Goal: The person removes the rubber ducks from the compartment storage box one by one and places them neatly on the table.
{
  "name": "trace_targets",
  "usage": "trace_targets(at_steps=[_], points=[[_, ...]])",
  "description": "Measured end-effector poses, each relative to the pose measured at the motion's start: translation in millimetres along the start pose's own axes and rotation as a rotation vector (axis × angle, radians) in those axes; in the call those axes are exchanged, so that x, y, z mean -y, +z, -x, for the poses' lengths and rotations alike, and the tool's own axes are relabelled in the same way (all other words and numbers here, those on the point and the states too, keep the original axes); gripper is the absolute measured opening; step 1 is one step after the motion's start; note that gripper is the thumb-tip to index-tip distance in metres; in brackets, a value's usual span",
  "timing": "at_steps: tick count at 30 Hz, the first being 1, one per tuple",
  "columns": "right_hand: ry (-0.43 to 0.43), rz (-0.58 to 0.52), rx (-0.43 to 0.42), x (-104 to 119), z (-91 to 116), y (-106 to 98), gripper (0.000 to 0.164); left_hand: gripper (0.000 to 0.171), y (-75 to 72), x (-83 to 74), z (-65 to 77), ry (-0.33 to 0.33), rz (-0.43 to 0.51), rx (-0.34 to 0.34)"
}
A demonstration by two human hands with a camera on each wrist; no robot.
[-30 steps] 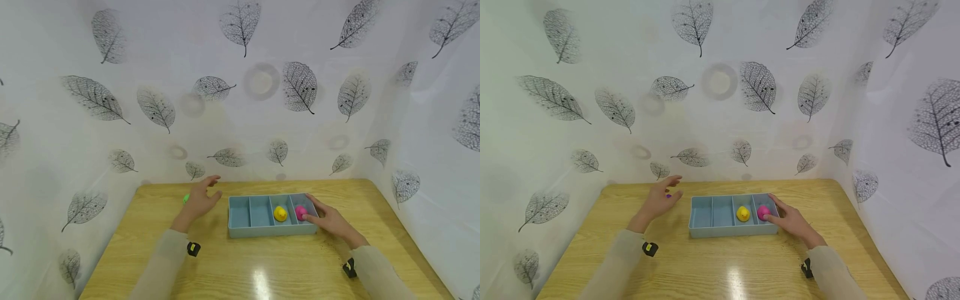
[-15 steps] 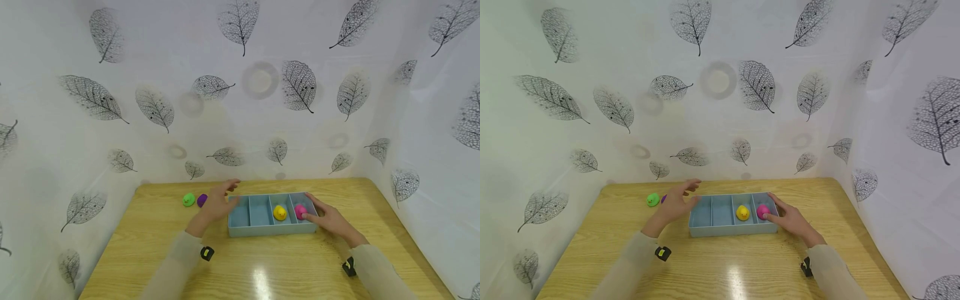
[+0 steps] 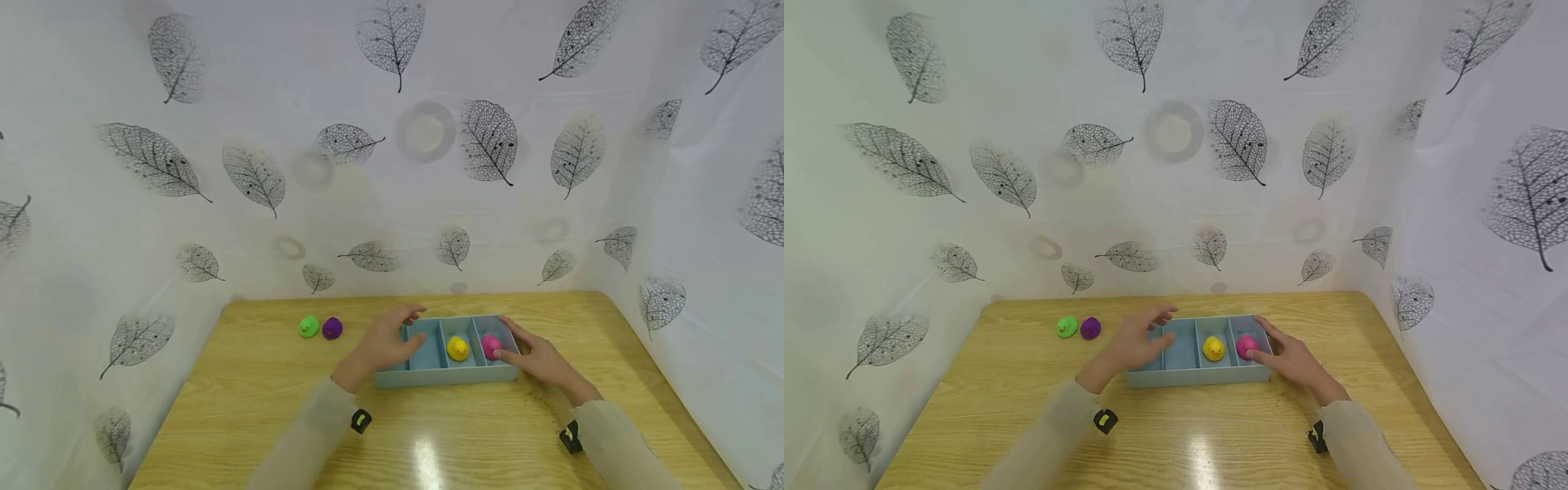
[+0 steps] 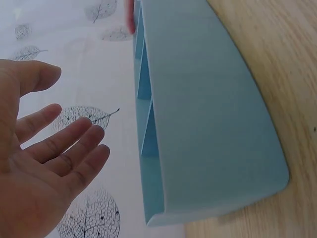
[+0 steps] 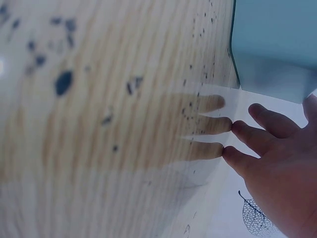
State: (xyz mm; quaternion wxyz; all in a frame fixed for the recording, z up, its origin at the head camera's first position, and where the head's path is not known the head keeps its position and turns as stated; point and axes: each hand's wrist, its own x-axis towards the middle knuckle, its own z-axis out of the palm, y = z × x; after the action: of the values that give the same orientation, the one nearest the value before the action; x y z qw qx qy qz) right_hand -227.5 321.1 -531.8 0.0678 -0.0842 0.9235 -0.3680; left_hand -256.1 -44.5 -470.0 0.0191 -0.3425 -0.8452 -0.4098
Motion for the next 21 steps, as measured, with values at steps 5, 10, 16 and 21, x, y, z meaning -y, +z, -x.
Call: trace_targets(at_steps=[5,10,16,21], points=[[0.005,0.004,-0.001,-1,0,0,0.091,0.054,9.3,-4.9,-3.3,0.004,0.009,0.059],[0.005,-0.001,-0.002,-1,0,1,0.091,0.054,17.0,-8.4,-5.1,-0.023,0.023,0.084],[0.003,-0.003,0.0,-1,0,1,0.09,0.054,28.1,-10.0,-10.4,-0.046,-0.011,0.115],[0.0,0.003,-0.005,-1,0,0,0.09,0.056,36.9,-12.2,-15.9,-0.096,-0.042,0.154]])
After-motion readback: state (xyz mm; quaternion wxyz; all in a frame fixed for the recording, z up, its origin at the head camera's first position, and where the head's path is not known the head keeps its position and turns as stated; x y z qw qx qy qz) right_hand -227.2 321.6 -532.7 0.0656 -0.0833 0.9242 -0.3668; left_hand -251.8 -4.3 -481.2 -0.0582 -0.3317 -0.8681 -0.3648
